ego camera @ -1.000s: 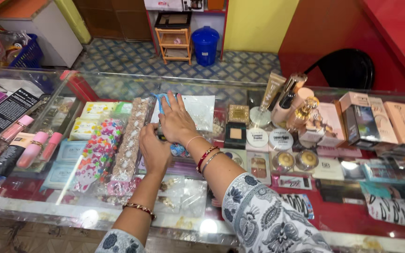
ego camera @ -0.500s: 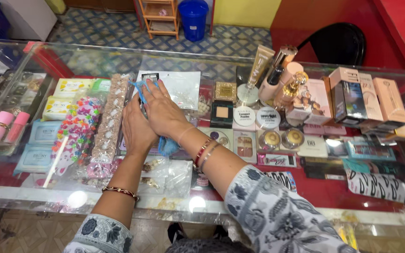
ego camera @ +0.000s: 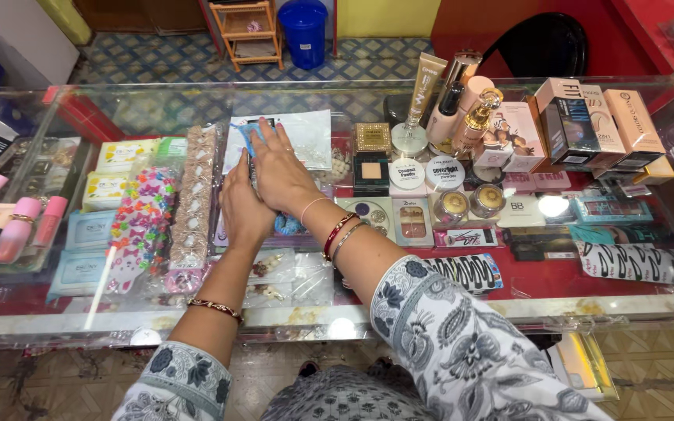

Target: The person wipes the surfaces of various cosmetic items on a glass display counter using a blue cloth. They handle multiple boxes, bottles, and compacts one at a time, wiping each item and placing it back on the counter.

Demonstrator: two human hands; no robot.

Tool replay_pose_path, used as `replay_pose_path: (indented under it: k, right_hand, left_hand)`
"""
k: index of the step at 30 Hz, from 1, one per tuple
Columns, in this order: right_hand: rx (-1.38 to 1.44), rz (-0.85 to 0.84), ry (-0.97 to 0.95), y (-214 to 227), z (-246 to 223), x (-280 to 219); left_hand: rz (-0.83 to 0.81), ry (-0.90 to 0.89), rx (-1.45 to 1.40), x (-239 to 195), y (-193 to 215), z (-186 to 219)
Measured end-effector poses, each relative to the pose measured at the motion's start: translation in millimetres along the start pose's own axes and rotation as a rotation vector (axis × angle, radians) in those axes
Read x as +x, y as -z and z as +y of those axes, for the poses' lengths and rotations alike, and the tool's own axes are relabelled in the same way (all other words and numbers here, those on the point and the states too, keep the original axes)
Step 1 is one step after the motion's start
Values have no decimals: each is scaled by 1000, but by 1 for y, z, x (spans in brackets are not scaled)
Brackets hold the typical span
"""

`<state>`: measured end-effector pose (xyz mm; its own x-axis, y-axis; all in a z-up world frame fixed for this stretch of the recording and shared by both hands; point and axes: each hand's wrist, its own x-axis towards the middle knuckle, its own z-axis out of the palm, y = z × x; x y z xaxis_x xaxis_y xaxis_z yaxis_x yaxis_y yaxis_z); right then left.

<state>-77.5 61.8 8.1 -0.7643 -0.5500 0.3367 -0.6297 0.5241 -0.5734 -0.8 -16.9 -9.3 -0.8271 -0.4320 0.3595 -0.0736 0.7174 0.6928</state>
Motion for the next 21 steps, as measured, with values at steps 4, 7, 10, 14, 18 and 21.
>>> replay_pose_path:
  k: [4, 7, 10, 14, 18, 21]
  right_hand:
    - [230, 199, -158, 12, 1, -9]
    - [283, 481, -93, 15, 14, -3]
    - [290, 580, -147, 22, 30, 1]
    - [209, 671, -91, 39, 25, -5]
    - [196, 130, -87, 41, -9, -24]
    - [29, -61, 28, 34, -17, -37]
  left_hand:
    - [222, -110, -99, -5, 4, 10]
    - [189, -14, -78, -3, 8, 20]
    - [63, 16, -189, -4, 8, 24]
    - [164, -152, -96, -7, -6, 23]
    - [1, 189, -267, -8, -16, 19]
    - [8, 177, -248, -12, -8, 23]
